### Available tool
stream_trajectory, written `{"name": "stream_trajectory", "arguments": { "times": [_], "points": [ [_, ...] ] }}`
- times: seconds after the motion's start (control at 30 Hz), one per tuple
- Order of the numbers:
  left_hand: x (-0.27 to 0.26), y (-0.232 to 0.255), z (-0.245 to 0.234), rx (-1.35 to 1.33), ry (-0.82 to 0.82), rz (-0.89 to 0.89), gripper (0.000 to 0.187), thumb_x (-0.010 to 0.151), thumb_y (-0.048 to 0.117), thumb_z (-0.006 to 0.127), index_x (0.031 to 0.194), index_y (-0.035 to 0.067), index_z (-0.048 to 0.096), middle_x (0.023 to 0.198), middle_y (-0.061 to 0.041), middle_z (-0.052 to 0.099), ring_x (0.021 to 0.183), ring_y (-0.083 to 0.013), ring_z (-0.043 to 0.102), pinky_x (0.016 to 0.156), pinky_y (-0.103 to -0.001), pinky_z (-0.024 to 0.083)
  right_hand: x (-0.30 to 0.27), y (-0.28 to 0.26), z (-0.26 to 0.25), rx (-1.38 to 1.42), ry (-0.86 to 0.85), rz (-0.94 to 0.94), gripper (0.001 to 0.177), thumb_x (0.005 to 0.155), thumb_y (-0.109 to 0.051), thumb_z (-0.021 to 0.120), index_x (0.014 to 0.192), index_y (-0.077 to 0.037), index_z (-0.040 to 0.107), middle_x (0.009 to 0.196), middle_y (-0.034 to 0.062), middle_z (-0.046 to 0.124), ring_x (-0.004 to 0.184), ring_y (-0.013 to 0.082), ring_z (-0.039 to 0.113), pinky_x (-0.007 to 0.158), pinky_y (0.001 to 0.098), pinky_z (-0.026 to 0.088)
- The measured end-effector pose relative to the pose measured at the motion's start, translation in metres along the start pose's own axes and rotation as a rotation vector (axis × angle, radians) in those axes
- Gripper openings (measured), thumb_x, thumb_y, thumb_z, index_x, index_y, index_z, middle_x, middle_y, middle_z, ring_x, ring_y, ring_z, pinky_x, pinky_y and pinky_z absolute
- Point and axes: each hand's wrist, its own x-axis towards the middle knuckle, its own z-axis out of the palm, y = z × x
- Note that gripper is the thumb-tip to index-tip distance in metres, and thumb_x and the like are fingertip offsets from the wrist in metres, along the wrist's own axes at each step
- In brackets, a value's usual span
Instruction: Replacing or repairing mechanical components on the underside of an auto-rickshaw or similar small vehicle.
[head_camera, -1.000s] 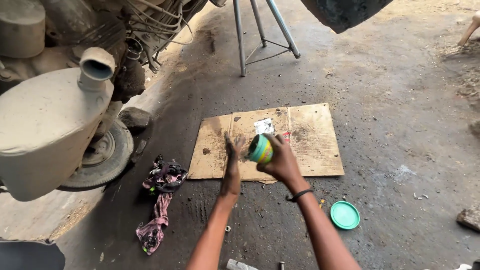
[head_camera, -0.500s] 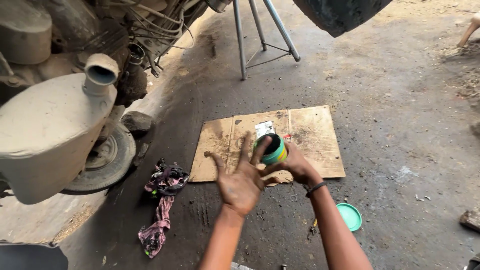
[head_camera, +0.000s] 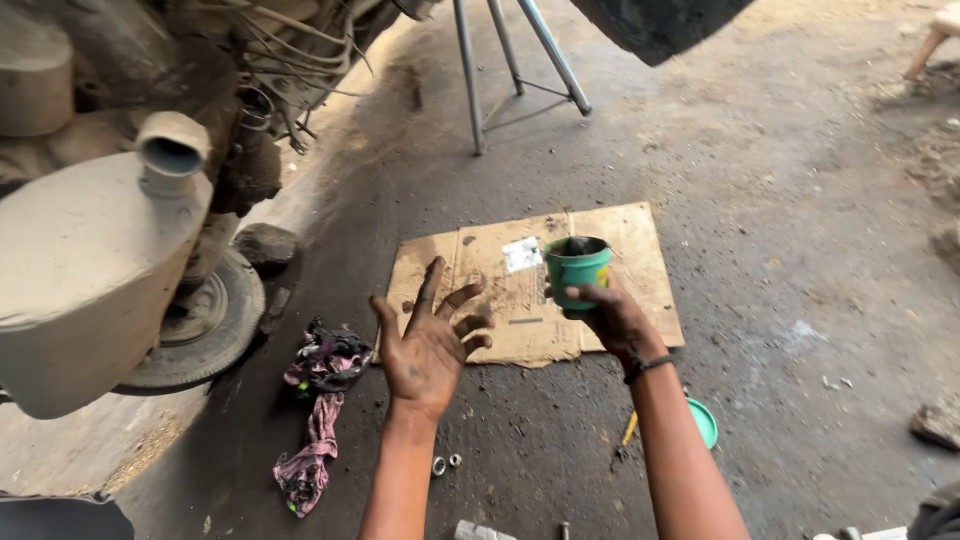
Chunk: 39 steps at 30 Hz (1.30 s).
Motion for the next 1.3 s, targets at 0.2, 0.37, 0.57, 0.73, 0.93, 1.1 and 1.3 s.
{"name": "stream_trajectory", "arguments": {
  "times": [0.2, 0.37, 0.57, 0.73, 0.93, 1.1, 1.3],
  "points": [
    [0.009, -0.032, 0.008, 0.476, 0.127, -0.005, 0.106, 0.087, 0.088, 0.027, 0.165, 0.015, 0.021, 0.154, -0.016, 0.052, 0.134, -0.0307, 0.050, 0.105, -0.048, 0.040, -0.009, 0.001, 0.028, -0.112, -0.046, 0.104, 0.085, 0.059, -0.022, 0.089, 0.134, -0.007, 0.052, 0.116, 0.0083, 0.066, 0.109, 0.0218, 0.065, 0.101, 0.0415, 0.054],
    [0.004, -0.041, 0.017, 0.652, 0.213, 0.038, 0.103, 0.085, 0.083, 0.029, 0.162, 0.016, 0.016, 0.158, -0.011, 0.050, 0.147, -0.0259, 0.038, 0.112, -0.050, 0.027, -0.014, 0.012, 0.043, -0.053, -0.102, 0.046, 0.082, 0.065, -0.015, 0.089, 0.137, -0.002, 0.053, 0.125, 0.0107, 0.066, 0.116, 0.0225, 0.063, 0.107, 0.0406, 0.050],
    [-0.001, -0.044, 0.012, 0.570, 0.258, 0.058, 0.096, 0.088, 0.077, 0.037, 0.159, 0.013, 0.027, 0.156, -0.012, 0.051, 0.144, -0.0272, 0.041, 0.111, -0.049, 0.027, -0.011, 0.013, 0.054, -0.234, -0.038, -0.047, 0.084, 0.070, -0.015, 0.088, 0.144, -0.002, 0.051, 0.129, 0.0106, 0.065, 0.118, 0.0211, 0.064, 0.106, 0.0380, 0.051],
    [-0.001, -0.024, 0.016, 0.614, 0.333, 0.118, 0.097, 0.087, 0.075, 0.040, 0.161, 0.014, 0.027, 0.143, -0.018, 0.061, 0.133, -0.0310, 0.047, 0.108, -0.053, 0.030, -0.009, 0.016, 0.051, -0.581, 0.069, -0.074, 0.102, 0.064, -0.020, 0.092, 0.151, -0.006, 0.041, 0.128, 0.0106, 0.064, 0.116, 0.0209, 0.067, 0.103, 0.0365, 0.056],
    [0.013, -0.062, -0.018, 1.257, 0.185, 0.216, 0.104, 0.092, 0.079, 0.035, 0.165, 0.011, 0.006, 0.158, -0.024, 0.040, 0.149, -0.0395, 0.034, 0.121, -0.061, 0.016, -0.012, 0.013, 0.060, -0.616, 0.057, 0.011, 0.097, 0.060, -0.014, 0.092, 0.147, -0.009, 0.051, 0.125, 0.0123, 0.069, 0.112, 0.0250, 0.070, 0.102, 0.0367, 0.058],
    [-0.004, -0.060, 0.002, 1.664, 0.033, 0.196, 0.107, 0.092, 0.079, 0.036, 0.164, 0.007, 0.002, 0.159, -0.025, 0.040, 0.153, -0.0461, 0.020, 0.121, -0.067, -0.001, 0.000, 0.021, 0.050, -1.013, 0.056, -0.139, 0.095, 0.056, -0.006, 0.092, 0.144, -0.012, 0.055, 0.128, 0.0117, 0.062, 0.116, 0.0266, 0.063, 0.105, 0.0375, 0.055],
    [0.009, -0.060, -0.036, 1.367, 0.172, 0.031, 0.106, 0.085, 0.089, 0.022, 0.164, 0.018, 0.023, 0.154, -0.024, 0.038, 0.146, -0.0422, 0.025, 0.123, -0.064, 0.012, -0.004, 0.013, 0.045, -1.130, 0.124, -0.279, 0.096, 0.053, -0.005, 0.091, 0.142, -0.014, 0.058, 0.130, 0.0143, 0.057, 0.119, 0.0316, 0.059, 0.104, 0.0395, 0.054]
  ]
}}
